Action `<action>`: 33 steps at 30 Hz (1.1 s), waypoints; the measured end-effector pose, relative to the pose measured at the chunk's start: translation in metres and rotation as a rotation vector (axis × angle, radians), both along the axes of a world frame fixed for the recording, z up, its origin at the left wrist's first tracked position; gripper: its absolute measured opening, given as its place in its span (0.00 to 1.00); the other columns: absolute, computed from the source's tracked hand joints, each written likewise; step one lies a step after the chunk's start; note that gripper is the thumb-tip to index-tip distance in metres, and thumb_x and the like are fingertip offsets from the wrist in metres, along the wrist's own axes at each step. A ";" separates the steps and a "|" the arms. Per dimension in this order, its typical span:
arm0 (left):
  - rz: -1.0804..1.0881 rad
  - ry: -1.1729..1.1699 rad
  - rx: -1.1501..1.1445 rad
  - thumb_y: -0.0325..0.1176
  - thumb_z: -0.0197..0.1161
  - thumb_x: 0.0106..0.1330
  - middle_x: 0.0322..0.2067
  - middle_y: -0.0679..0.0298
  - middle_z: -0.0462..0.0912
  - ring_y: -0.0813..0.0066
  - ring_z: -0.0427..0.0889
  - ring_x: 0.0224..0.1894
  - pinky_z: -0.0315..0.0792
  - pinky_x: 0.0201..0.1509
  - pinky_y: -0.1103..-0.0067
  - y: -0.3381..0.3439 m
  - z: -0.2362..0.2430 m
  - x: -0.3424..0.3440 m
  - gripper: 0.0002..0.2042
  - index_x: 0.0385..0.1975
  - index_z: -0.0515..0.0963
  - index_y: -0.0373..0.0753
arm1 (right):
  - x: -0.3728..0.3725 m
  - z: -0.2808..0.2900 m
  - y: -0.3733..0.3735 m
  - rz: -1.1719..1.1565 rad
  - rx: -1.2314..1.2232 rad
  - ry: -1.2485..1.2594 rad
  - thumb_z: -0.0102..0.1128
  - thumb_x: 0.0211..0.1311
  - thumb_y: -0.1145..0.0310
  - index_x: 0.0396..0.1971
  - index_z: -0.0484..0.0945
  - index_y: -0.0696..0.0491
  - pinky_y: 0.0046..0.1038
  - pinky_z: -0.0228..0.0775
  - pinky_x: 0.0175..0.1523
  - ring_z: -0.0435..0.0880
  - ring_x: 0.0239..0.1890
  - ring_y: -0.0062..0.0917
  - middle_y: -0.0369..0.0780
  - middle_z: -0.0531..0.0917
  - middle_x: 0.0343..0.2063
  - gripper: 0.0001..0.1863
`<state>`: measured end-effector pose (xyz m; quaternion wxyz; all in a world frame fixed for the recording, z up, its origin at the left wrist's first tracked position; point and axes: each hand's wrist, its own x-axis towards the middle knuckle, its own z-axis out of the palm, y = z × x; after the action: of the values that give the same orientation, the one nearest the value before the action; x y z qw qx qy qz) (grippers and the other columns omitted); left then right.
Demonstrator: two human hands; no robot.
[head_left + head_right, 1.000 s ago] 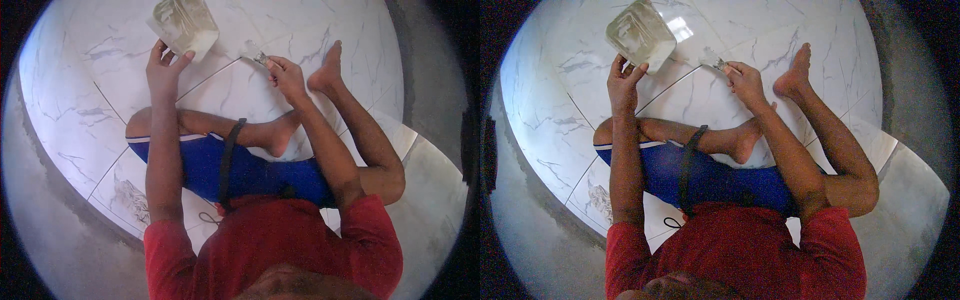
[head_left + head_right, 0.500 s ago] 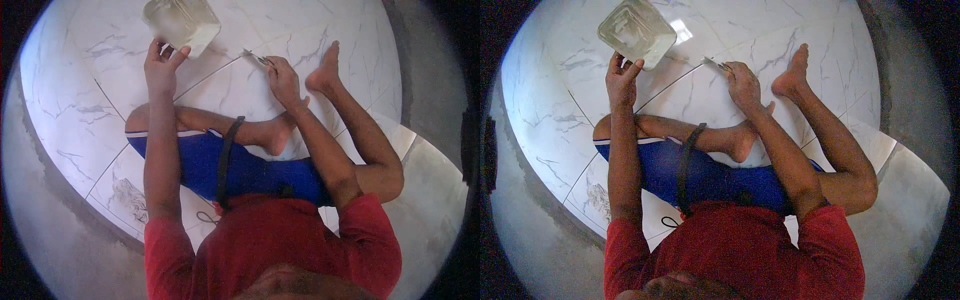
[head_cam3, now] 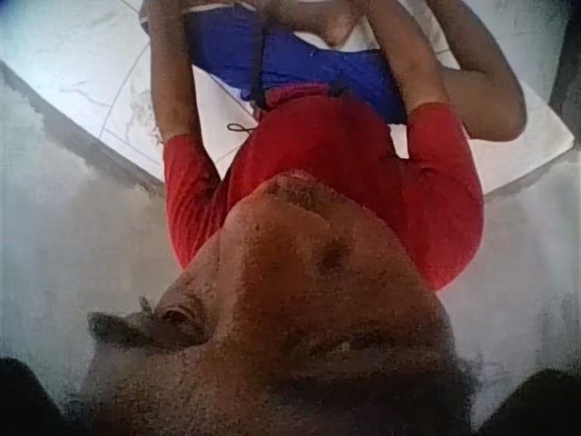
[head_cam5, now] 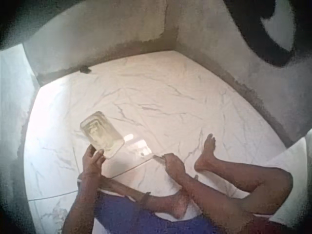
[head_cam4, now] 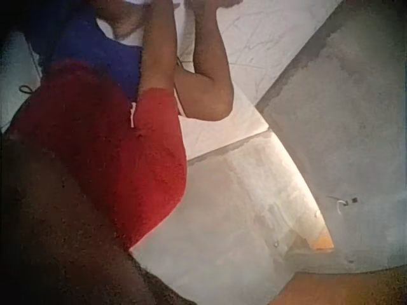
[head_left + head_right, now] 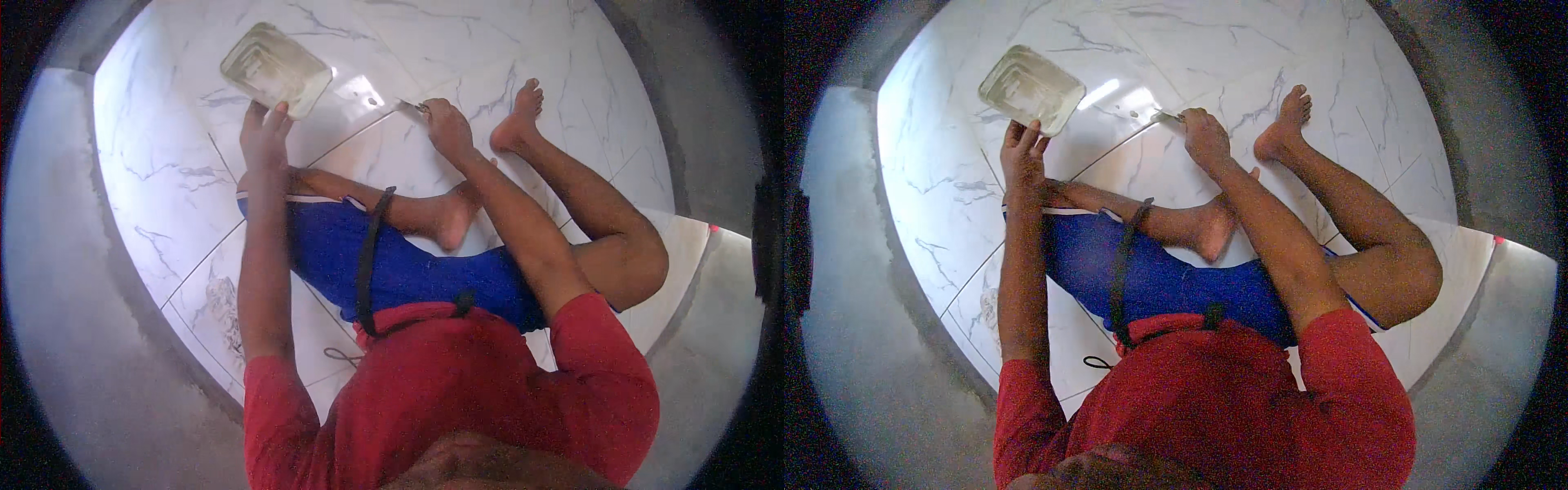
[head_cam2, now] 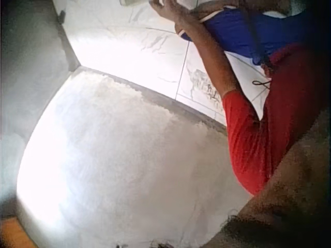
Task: The person applies white grout from a container into the seams between floor tiles using a putty knife. They spread the material along the joints and wipe the surface with a cloth.
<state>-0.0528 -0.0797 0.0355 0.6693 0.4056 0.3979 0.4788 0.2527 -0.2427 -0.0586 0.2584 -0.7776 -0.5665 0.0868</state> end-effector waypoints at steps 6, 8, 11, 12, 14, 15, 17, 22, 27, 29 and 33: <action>-0.033 -0.135 0.075 0.30 0.63 0.71 0.53 0.51 0.78 0.55 0.77 0.58 0.75 0.65 0.55 0.013 0.113 -0.050 0.19 0.58 0.71 0.29 | 0.045 0.041 0.041 -0.065 0.040 0.140 0.62 0.62 0.61 0.41 0.84 0.57 0.40 0.77 0.44 0.87 0.38 0.42 0.50 0.86 0.33 0.15; -0.096 -0.084 0.139 0.32 0.62 0.71 0.56 0.48 0.76 0.53 0.77 0.59 0.74 0.67 0.54 0.022 0.165 -0.081 0.22 0.59 0.69 0.26 | 0.054 0.069 0.070 0.155 -0.274 0.224 0.66 0.57 0.58 0.39 0.86 0.59 0.35 0.77 0.36 0.86 0.28 0.32 0.48 0.85 0.27 0.19; -0.136 -0.042 0.218 0.34 0.65 0.69 0.55 0.51 0.79 0.56 0.79 0.59 0.76 0.64 0.59 0.010 0.200 -0.087 0.25 0.61 0.68 0.25 | 0.057 0.089 0.078 0.299 -0.295 0.160 0.68 0.53 0.57 0.36 0.87 0.60 0.31 0.76 0.32 0.82 0.21 0.27 0.45 0.83 0.23 0.20; -0.134 -0.038 0.228 0.34 0.65 0.69 0.55 0.51 0.79 0.56 0.79 0.59 0.76 0.64 0.59 0.005 0.204 -0.083 0.25 0.61 0.68 0.25 | 0.056 0.095 0.079 0.309 -0.318 0.125 0.68 0.54 0.57 0.36 0.87 0.60 0.31 0.76 0.32 0.82 0.21 0.27 0.45 0.84 0.23 0.20; -0.182 -0.066 0.237 0.34 0.66 0.68 0.55 0.50 0.78 0.55 0.79 0.59 0.75 0.66 0.56 -0.006 0.200 -0.076 0.26 0.61 0.68 0.25 | 0.049 0.095 0.072 0.331 -0.277 0.173 0.68 0.55 0.57 0.38 0.86 0.60 0.32 0.77 0.35 0.84 0.25 0.29 0.46 0.85 0.26 0.21; -0.187 -0.124 0.187 0.35 0.66 0.68 0.55 0.48 0.78 0.50 0.78 0.60 0.74 0.67 0.54 -0.009 0.195 -0.068 0.26 0.60 0.69 0.24 | 0.046 0.093 0.068 0.341 -0.206 0.247 0.68 0.56 0.56 0.40 0.86 0.59 0.33 0.77 0.38 0.86 0.29 0.31 0.47 0.86 0.29 0.21; -0.211 -0.171 0.173 0.35 0.66 0.68 0.54 0.46 0.77 0.46 0.76 0.60 0.71 0.69 0.54 -0.017 0.175 -0.054 0.26 0.58 0.69 0.23 | 0.033 0.083 0.057 0.361 -0.155 0.187 0.66 0.58 0.56 0.40 0.86 0.57 0.38 0.77 0.45 0.86 0.36 0.37 0.46 0.87 0.33 0.19; -0.214 -0.146 0.085 0.40 0.64 0.69 0.53 0.50 0.78 0.53 0.77 0.59 0.72 0.67 0.57 -0.032 0.152 0.002 0.26 0.58 0.70 0.25 | 0.024 0.071 0.061 0.451 -0.164 0.080 0.58 0.66 0.58 0.45 0.84 0.53 0.43 0.76 0.53 0.85 0.47 0.42 0.47 0.87 0.41 0.17; -0.232 -0.203 0.023 0.38 0.64 0.70 0.59 0.47 0.74 0.52 0.76 0.61 0.72 0.68 0.57 -0.044 0.116 -0.004 0.28 0.62 0.65 0.24 | 0.033 0.062 0.073 0.504 -0.280 -0.022 0.60 0.65 0.59 0.47 0.83 0.52 0.43 0.75 0.54 0.85 0.49 0.42 0.46 0.87 0.43 0.16; -0.192 -0.219 -0.004 0.36 0.63 0.71 0.63 0.44 0.70 0.50 0.75 0.63 0.74 0.68 0.56 -0.057 0.104 -0.011 0.31 0.66 0.59 0.23 | 0.033 0.062 0.072 0.534 -0.285 -0.036 0.59 0.66 0.58 0.46 0.84 0.52 0.44 0.76 0.54 0.85 0.48 0.41 0.46 0.87 0.42 0.16; -0.128 -0.190 0.021 0.38 0.61 0.72 0.64 0.45 0.69 0.52 0.73 0.66 0.71 0.70 0.57 -0.064 0.100 -0.027 0.32 0.68 0.56 0.25 | 0.033 0.073 0.092 0.577 -0.357 -0.047 0.60 0.65 0.58 0.46 0.84 0.52 0.43 0.76 0.55 0.85 0.47 0.41 0.46 0.87 0.43 0.17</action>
<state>-0.0794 -0.1441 0.1354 0.7289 0.3898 0.3011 0.4755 0.2858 -0.1505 0.0140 0.0699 -0.6202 -0.7448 0.2360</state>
